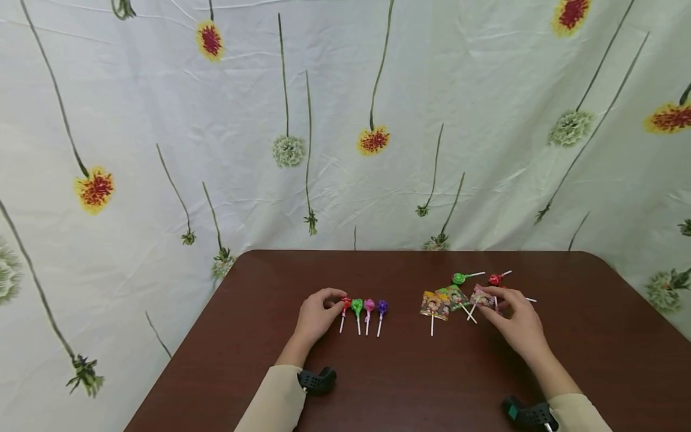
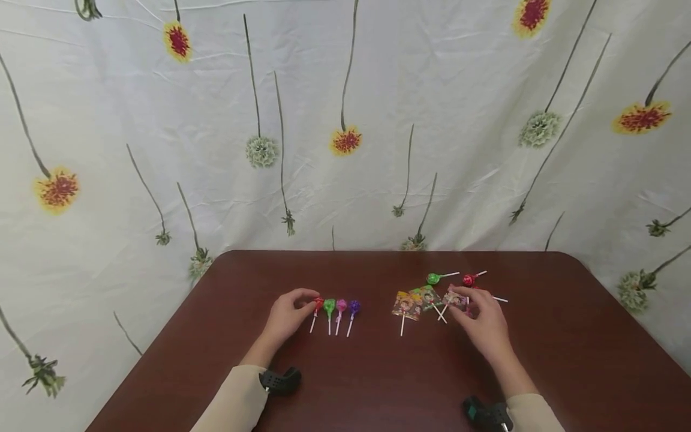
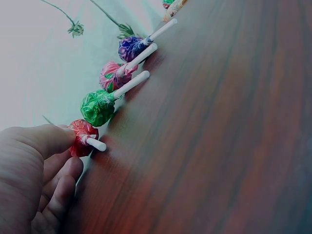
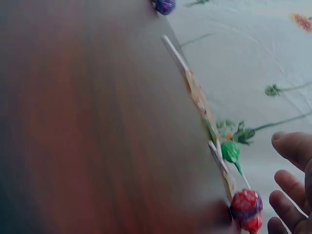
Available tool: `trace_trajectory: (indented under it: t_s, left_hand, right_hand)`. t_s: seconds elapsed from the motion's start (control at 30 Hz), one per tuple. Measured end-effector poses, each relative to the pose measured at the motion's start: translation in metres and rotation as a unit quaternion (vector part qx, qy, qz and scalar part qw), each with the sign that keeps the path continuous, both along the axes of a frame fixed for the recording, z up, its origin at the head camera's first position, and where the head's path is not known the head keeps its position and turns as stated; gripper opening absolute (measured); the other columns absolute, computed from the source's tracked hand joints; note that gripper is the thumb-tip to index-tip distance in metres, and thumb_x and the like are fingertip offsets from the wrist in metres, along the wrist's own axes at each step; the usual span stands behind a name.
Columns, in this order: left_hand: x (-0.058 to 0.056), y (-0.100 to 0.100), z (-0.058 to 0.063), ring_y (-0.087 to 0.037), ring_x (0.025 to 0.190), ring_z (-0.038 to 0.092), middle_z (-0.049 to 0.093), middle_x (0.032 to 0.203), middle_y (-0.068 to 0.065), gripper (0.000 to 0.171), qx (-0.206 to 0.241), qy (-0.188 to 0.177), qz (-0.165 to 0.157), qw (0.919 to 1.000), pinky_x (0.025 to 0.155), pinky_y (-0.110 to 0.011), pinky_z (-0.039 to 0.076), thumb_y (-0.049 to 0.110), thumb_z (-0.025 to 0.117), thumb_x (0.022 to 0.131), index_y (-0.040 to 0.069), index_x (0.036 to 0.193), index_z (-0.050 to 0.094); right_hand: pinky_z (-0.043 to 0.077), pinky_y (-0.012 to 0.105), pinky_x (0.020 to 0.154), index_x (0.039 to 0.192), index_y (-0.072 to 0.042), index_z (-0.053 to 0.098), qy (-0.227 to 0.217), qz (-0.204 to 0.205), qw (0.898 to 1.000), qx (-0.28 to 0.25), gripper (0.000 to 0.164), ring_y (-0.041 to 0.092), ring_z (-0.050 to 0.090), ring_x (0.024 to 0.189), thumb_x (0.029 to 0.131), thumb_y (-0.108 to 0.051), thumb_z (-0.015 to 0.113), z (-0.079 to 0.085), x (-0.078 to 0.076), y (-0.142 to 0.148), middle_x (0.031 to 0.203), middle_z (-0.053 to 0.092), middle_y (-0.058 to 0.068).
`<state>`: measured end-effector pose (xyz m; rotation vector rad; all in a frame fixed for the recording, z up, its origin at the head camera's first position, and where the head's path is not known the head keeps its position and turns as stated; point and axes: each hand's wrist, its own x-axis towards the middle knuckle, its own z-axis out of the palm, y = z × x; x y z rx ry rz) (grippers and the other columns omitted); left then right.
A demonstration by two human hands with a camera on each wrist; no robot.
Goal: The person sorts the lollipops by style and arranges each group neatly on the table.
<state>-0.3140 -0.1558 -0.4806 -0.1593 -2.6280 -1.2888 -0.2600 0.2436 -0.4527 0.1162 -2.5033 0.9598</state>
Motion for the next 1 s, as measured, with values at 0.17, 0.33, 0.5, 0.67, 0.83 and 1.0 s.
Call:
trace_trajectory:
  t_s: [0.17,0.33,0.5,0.67,0.83,1.0]
  left_hand:
    - [0.0,-0.001,0.0,-0.011,0.074,0.055,0.072,0.096,0.001,0.015,-0.003,0.0,0.0,1.0,0.062,-0.026,0.043,0.021,0.072,0.092,0.023,0.107,0.075]
    - [0.0,-0.001,0.0,-0.012,0.074,0.054,0.072,0.095,0.001,0.015,-0.004,0.002,0.0,1.0,0.063,-0.027,0.042,0.021,0.072,0.092,0.023,0.106,0.075]
    - [0.0,-0.001,0.001,-0.012,0.073,0.053,0.072,0.093,0.001,0.015,-0.007,0.008,-0.002,0.9999,0.062,-0.027,0.041,0.02,0.072,0.092,0.021,0.106,0.076]
    - [0.0,0.0,0.001,-0.013,0.074,0.053,0.072,0.094,0.001,0.015,-0.007,0.008,-0.003,0.9999,0.062,-0.027,0.042,0.02,0.073,0.092,0.022,0.106,0.076]
    - [0.0,0.0,0.001,-0.013,0.075,0.054,0.073,0.097,0.001,0.015,-0.006,0.005,-0.001,1.0,0.063,-0.027,0.042,0.021,0.073,0.092,0.022,0.106,0.076]
    - [0.0,0.0,0.001,-0.013,0.074,0.053,0.072,0.096,0.001,0.015,-0.006,0.001,0.001,1.0,0.061,-0.026,0.042,0.021,0.073,0.091,0.023,0.106,0.076]
  right_hand:
    - [0.043,0.031,0.068,0.127,-0.009,0.065,-0.04,0.021,0.999,-0.012,0.041,0.028,0.059,0.094,0.09,-0.022,0.075,-0.001,0.002,0.012,0.122,0.057,0.018]
    - [0.043,0.029,0.07,0.132,-0.009,0.062,-0.079,0.037,0.996,-0.013,0.046,0.013,0.053,0.09,0.091,-0.026,0.074,-0.004,0.003,0.021,0.123,0.053,0.017]
    - [0.044,0.031,0.071,0.132,-0.007,0.062,-0.091,0.045,0.995,-0.004,0.048,0.016,0.053,0.091,0.09,-0.025,0.075,-0.008,0.002,0.026,0.117,0.055,0.016]
    - [0.044,0.029,0.07,0.126,-0.007,0.066,-0.08,0.043,0.996,0.008,0.044,0.007,0.052,0.083,0.087,-0.022,0.078,-0.013,0.0,0.03,0.106,0.061,0.012]
    - [0.043,0.027,0.069,0.121,-0.009,0.069,-0.076,0.039,0.996,0.016,0.038,0.002,0.051,0.081,0.086,-0.022,0.079,-0.017,0.0,0.032,0.104,0.062,0.01]
    - [0.042,0.027,0.068,0.118,-0.012,0.071,-0.074,0.037,0.996,0.022,0.035,0.001,0.051,0.08,0.086,-0.021,0.079,-0.018,0.0,0.031,0.103,0.062,0.008]
